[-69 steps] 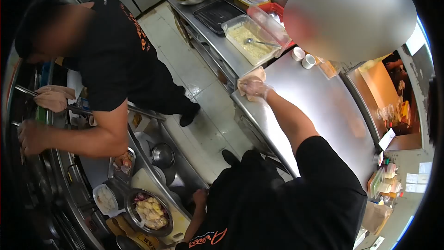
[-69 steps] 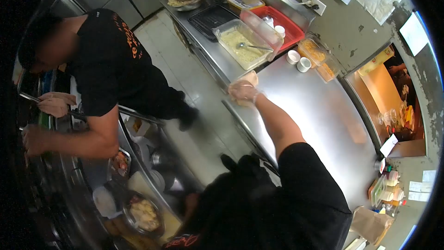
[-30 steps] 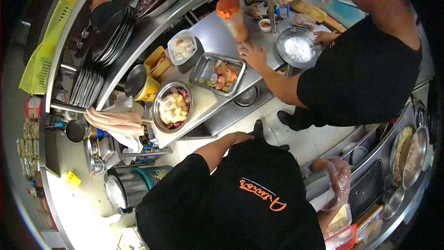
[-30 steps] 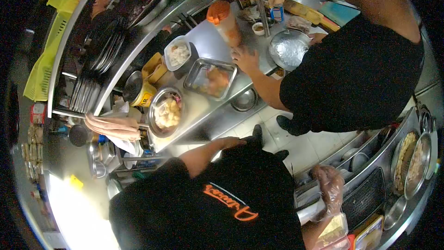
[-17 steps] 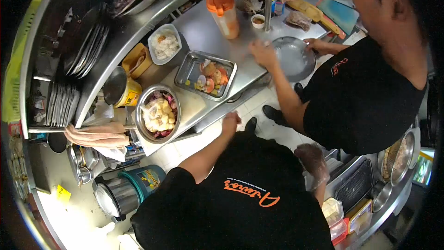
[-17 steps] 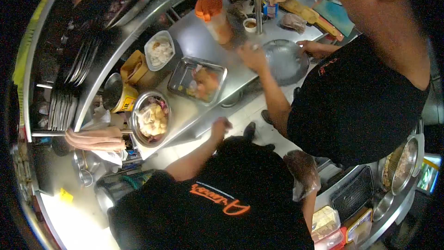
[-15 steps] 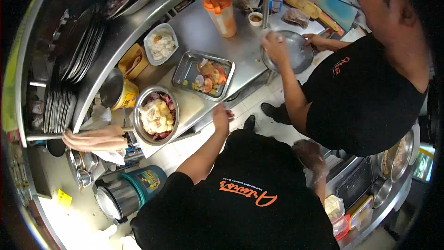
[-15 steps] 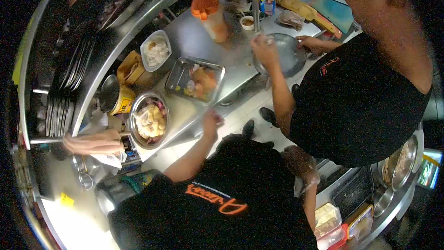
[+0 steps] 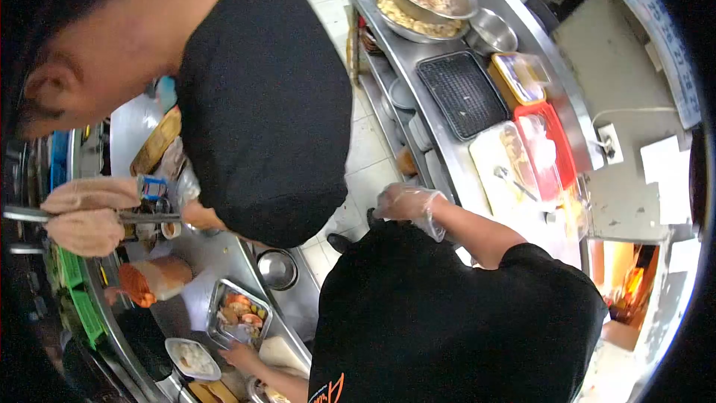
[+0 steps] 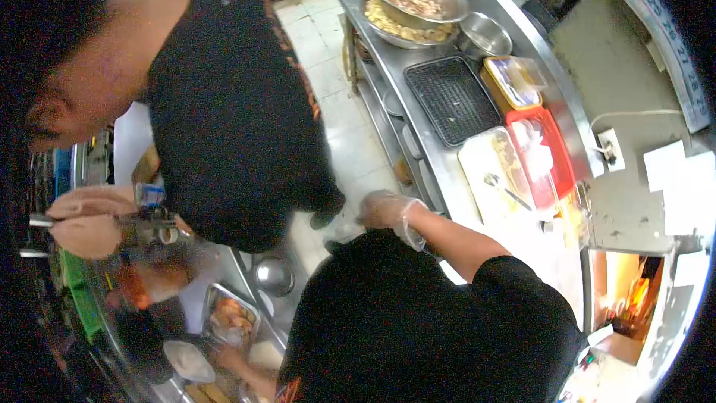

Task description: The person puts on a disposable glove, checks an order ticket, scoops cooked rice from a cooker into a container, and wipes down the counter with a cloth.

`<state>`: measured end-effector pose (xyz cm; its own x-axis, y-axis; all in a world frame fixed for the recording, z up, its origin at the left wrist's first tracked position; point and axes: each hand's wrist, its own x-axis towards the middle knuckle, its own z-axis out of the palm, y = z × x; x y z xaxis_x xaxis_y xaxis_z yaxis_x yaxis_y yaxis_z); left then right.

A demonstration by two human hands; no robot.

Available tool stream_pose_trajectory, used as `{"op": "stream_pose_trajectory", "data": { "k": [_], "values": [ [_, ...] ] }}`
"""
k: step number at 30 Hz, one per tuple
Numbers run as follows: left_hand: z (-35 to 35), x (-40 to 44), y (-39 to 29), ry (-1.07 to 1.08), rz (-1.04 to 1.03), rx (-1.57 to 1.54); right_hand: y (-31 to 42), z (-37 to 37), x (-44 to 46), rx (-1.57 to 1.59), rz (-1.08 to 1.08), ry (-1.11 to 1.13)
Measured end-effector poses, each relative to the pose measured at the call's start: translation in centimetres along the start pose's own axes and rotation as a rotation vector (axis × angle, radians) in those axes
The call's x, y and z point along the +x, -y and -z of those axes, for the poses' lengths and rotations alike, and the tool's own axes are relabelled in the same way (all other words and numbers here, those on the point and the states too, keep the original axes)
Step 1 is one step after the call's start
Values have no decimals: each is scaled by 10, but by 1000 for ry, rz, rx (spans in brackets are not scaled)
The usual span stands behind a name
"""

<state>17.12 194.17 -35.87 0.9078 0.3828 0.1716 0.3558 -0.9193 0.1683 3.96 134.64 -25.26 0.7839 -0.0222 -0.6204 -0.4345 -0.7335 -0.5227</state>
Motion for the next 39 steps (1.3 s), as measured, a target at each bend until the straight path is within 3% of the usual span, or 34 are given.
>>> {"op": "stream_pose_trajectory", "data": {
  "k": [2, 3, 4, 6, 8, 11, 13, 15, 17, 19, 20, 22, 23, 24, 25, 26, 29, 31, 33, 34, 37, 39],
  "values": [
    [-21, 41, 28, 263, 223, 68, -31, -5, -6, 52, -28, -146],
    [-28, 56, 35, 348, 272, 89, -73, -34, 4, 97, 25, -321],
    [-33, 67, 38, 388, 273, 93, -98, -54, 4, 141, 70, -497],
    [-37, 81, 41, 427, 272, 91, -95, -45, -38, 425, 81, -563],
    [-42, 85, 52, 466, 283, 76, -128, -69, -45, 70, 508, -994],
    [-36, 83, 61, 512, 314, 32, -114, -71, -103, 886, -119, -469],
    [-28, 76, 70, 561, 345, -8, -132, -68, -145, 1071, -327, -49],
    [-20, 68, 81, 615, 377, -62, -139, -31, -201, 703, -419, 207],
    [-11, 61, 92, 665, 423, -122, -146, -25, -254, 769, -957, 36],
    [-4, 58, 96, 710, 462, -172, -191, -57, -288, 859, -1026, 111],
    [-2, 57, 97, 737, 475, -187, -205, -82, -303, 1005, -966, 30],
    [1, 56, 95, 778, 493, -213, -210, -125, -295, 912, -874, -24],
    [0, 55, 92, 794, 502, -237, -237, -160, -281, 811, -695, -44],
    [0, 56, 89, 820, 509, -255, -209, -179, -254, 366, -690, -513],
    [-1, 57, 89, 841, 511, -273, -224, -219, -229, 288, -567, -634],
    [2, 60, 89, 859, 499, -284, -199, -219, -211, 379, -599, -675],
    [-2, 76, 87, 930, 460, -340, -149, -215, -194, 642, -904, -672],
    [-6, 90, 82, 971, 420, -395, -201, -288, -204, 366, -837, -592],
    [-5, 102, 79, 1011, 377, -436, -181, -309, -234, 410, -1010, -588],
    [-4, 104, 76, 1029, 347, -457, -150, -282, -259, 680, -1175, -525],
    [3, 111, 72, 1055, 277, -546, -169, -364, -307, 335, -1317, -355],
    [44, 69, 23, 955, 254, -619, -132, -326, -328, 0, -1114, -23]
  ]
}}
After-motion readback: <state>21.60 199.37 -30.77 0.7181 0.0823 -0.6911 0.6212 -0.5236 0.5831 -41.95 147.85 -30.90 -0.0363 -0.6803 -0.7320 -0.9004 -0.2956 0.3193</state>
